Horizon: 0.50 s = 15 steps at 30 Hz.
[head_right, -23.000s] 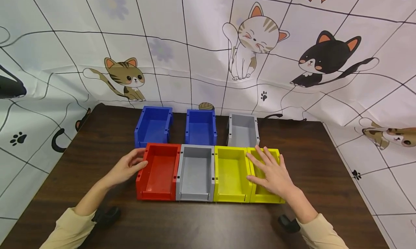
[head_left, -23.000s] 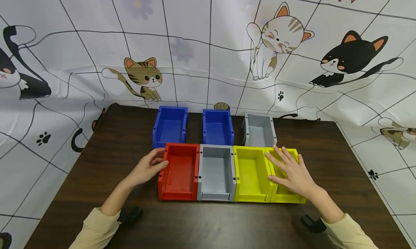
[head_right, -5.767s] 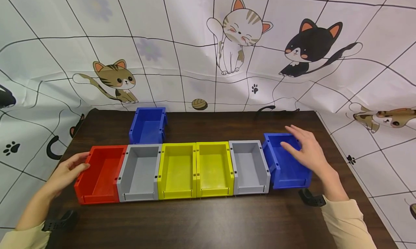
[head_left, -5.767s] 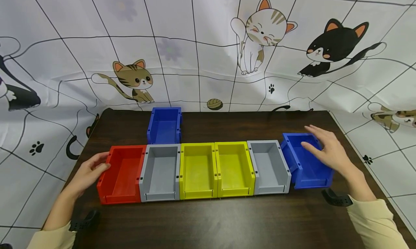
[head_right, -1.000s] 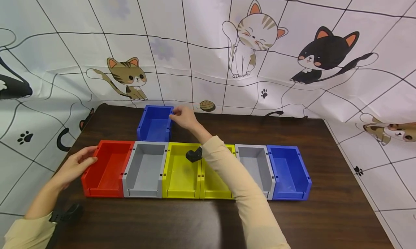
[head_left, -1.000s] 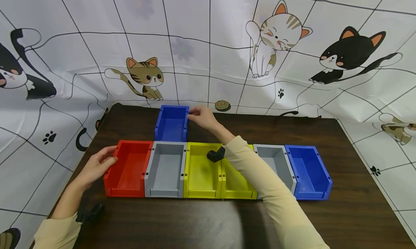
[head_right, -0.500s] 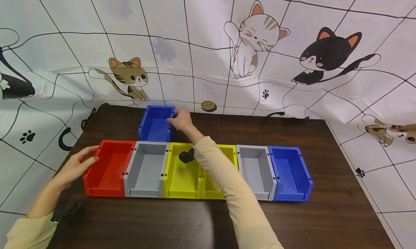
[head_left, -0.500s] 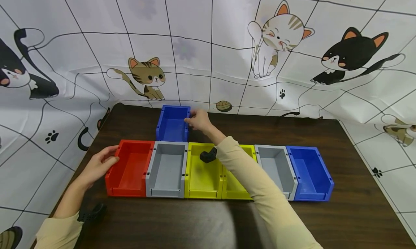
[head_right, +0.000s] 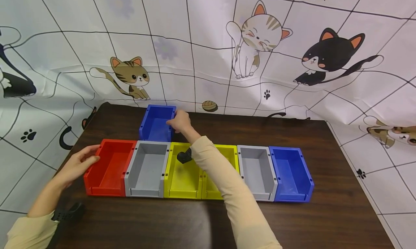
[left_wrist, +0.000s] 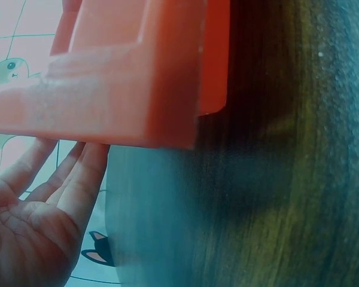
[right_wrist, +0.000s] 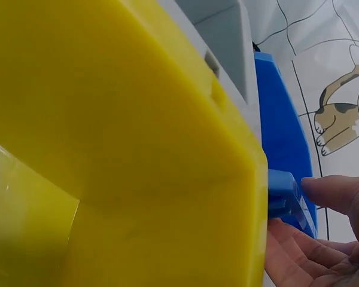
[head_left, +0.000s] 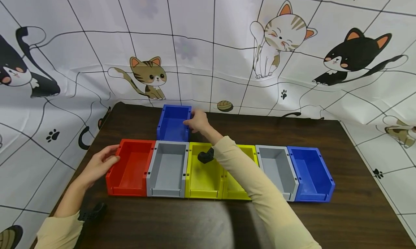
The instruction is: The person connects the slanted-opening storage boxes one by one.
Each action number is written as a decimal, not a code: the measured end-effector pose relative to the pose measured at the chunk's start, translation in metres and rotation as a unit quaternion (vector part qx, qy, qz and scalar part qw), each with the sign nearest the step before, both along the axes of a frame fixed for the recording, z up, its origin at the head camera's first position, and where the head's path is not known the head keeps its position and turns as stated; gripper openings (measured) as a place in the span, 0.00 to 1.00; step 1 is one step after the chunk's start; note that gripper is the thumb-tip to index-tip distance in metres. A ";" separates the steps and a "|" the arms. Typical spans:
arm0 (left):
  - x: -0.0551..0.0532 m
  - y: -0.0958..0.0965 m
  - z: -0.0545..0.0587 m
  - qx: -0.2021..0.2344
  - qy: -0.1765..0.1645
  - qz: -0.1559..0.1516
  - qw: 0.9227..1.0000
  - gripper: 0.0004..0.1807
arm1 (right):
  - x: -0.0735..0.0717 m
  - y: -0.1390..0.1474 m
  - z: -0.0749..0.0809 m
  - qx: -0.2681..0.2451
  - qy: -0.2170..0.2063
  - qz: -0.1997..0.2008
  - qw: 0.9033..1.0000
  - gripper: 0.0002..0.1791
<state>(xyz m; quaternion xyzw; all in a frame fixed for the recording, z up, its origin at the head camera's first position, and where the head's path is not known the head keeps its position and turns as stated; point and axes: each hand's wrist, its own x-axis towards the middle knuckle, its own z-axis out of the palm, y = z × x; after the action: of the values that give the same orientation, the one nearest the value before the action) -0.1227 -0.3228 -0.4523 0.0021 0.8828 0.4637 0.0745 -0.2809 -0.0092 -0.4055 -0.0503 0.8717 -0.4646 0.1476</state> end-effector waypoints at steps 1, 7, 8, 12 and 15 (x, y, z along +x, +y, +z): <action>0.000 0.000 0.000 0.000 0.000 0.000 1.000 0.29 | 0.000 -0.001 0.000 0.005 -0.001 -0.003 1.000 0.22; 0.001 0.000 0.000 0.004 0.010 -0.004 1.000 0.28 | -0.002 -0.006 -0.002 0.024 -0.009 -0.022 0.999 0.20; 0.001 0.000 0.000 0.004 0.012 -0.005 1.000 0.28 | -0.002 -0.006 -0.002 0.022 -0.010 -0.025 0.999 0.20; 0.001 -0.001 0.001 0.001 0.017 -0.005 1.000 0.28 | -0.004 -0.008 -0.004 0.016 -0.012 -0.035 0.999 0.20; 0.001 -0.002 0.001 -0.001 0.015 -0.004 1.000 0.28 | -0.005 -0.010 -0.005 0.018 -0.012 -0.042 0.999 0.20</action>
<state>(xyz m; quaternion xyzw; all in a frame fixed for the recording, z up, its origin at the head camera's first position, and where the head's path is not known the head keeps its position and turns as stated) -0.1217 -0.3245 -0.4515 0.0131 0.8842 0.4627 0.0630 -0.2864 -0.0194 -0.4103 -0.0056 0.8793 -0.4555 0.1387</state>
